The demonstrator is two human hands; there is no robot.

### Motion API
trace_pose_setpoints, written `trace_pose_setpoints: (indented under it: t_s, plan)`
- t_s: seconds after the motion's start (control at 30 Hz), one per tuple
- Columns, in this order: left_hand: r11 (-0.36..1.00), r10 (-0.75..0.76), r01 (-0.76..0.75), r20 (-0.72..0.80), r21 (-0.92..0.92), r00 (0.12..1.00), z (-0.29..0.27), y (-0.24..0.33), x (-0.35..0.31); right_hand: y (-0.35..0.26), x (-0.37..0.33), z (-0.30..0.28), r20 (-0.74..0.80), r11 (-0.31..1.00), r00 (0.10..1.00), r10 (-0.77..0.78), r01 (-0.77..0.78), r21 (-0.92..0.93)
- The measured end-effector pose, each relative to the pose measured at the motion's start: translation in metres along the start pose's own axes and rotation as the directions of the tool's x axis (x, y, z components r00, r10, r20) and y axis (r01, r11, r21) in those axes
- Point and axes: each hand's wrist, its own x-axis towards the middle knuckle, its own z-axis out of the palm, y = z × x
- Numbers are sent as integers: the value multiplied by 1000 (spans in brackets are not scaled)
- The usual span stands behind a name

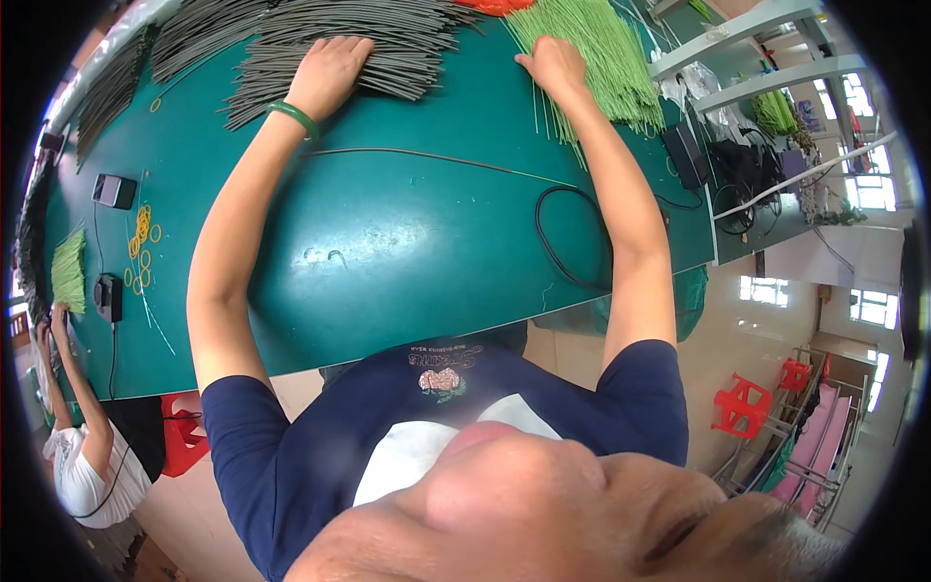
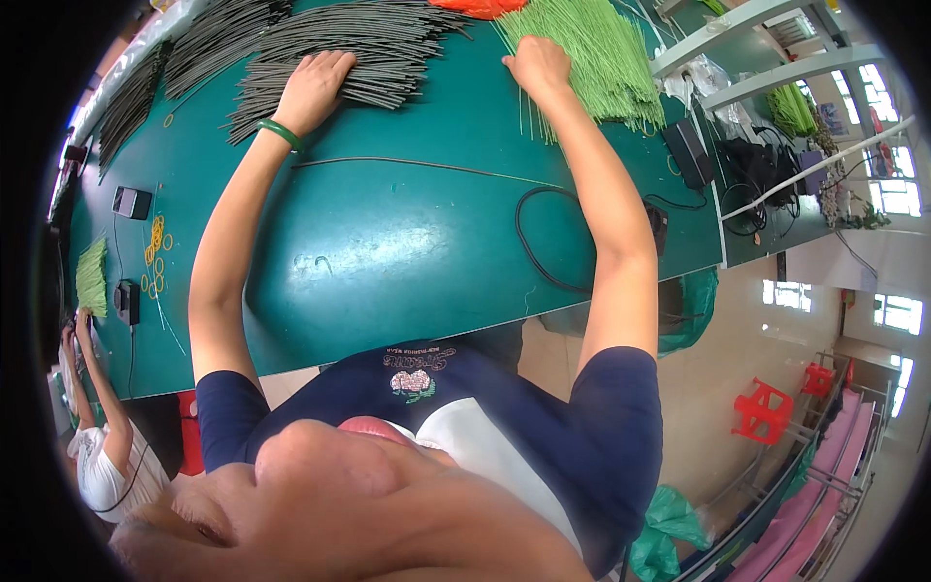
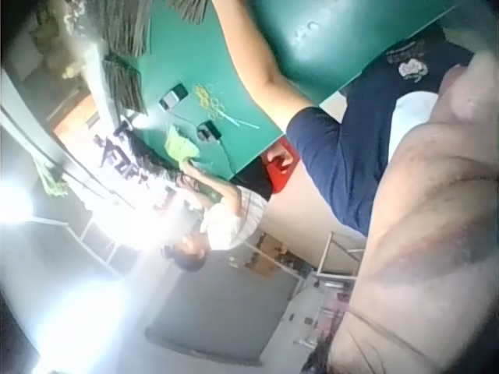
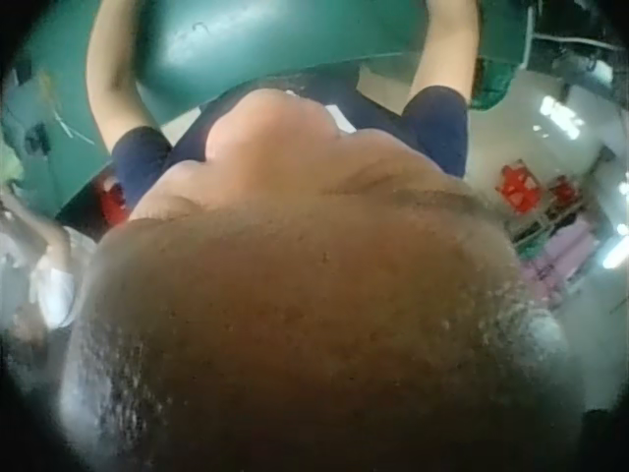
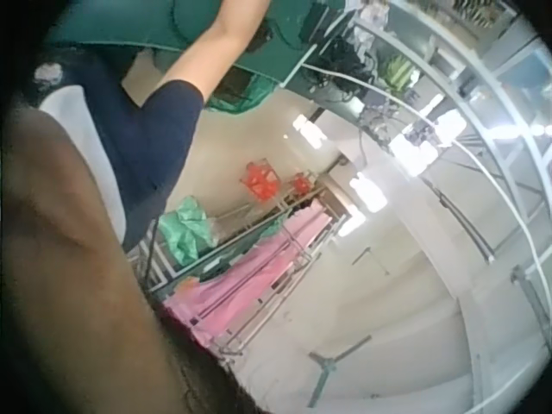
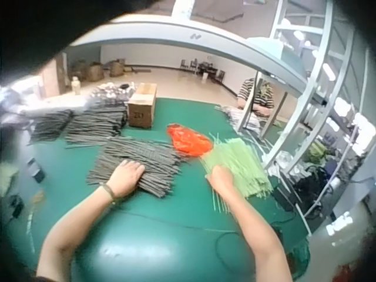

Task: The person gathers bundles of green stems and dark wires on a table, then pairs and arranges the green stems with the dark wires by hand.

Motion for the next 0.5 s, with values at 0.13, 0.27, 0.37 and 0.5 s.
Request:
trace_pose_setpoints:
  t_s: [0.13, 0.27, 0.37, 0.5]
  plan:
    - [1000, -3, 3, -41, 2, 999, -12, 5, 1, 3, 6, 8, -36, 998, 998, 44, -45, -33]
    - [999, -37, 36, -79, -16, 996, -10, 7, -6, 3, 0, 3, -85, 999, 996, 38, -40, -18]
    - [1000, 9, -9, -235, -1, 972, -3, 11, -8, 8, -4, 7, -206, 999, 979, -4, -7, -53]
    - [998, 65, -64, -316, 13, 947, 0, 11, -9, 17, 8, 5, -74, 997, 996, 51, -55, -62]
